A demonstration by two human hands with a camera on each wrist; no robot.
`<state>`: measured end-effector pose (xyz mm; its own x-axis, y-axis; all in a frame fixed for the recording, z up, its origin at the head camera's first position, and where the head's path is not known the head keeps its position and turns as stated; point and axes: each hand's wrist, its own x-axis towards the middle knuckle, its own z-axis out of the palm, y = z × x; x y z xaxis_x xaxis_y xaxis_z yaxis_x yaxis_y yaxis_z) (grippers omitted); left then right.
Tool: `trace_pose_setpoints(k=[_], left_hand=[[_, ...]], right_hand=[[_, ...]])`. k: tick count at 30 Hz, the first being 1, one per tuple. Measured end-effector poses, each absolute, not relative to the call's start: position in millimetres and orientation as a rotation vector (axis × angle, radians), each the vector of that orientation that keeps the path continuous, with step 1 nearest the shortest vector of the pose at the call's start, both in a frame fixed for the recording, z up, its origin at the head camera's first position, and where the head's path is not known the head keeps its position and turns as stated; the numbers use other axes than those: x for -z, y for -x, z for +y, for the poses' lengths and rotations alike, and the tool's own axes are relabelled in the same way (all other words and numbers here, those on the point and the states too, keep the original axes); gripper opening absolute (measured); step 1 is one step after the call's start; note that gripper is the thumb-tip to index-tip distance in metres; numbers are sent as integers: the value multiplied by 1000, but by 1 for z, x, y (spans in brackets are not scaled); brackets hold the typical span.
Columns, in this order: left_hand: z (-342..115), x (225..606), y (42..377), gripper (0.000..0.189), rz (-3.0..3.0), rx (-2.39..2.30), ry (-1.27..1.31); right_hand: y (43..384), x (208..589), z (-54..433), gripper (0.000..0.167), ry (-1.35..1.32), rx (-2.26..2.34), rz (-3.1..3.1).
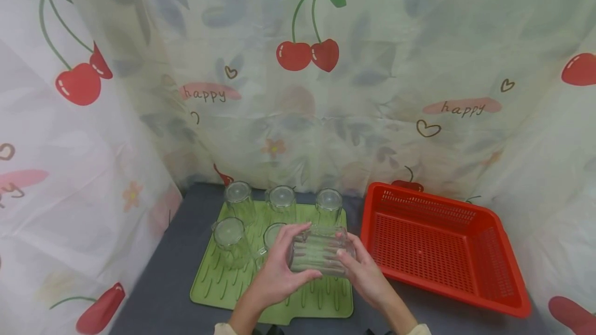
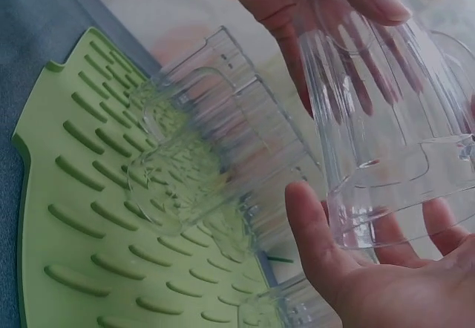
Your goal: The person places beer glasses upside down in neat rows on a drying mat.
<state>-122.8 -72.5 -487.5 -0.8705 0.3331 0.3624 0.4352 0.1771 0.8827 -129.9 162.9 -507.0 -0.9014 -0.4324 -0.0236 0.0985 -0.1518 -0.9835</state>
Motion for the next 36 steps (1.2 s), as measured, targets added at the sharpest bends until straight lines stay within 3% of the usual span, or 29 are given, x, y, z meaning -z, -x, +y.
trace_pose_setpoints(k=[6,24,36], left_hand=[[-72,486,123,87,-2315,1684,761],[-68,481,126,71,-2176,1511,784],[-59,481,132,70,-2212,1383,815]], right_hand=[[130,507,162,57,311,2032,1813],[134,515,168,61,335,1931,1817],[133,507,169,59,135,1888,2106]])
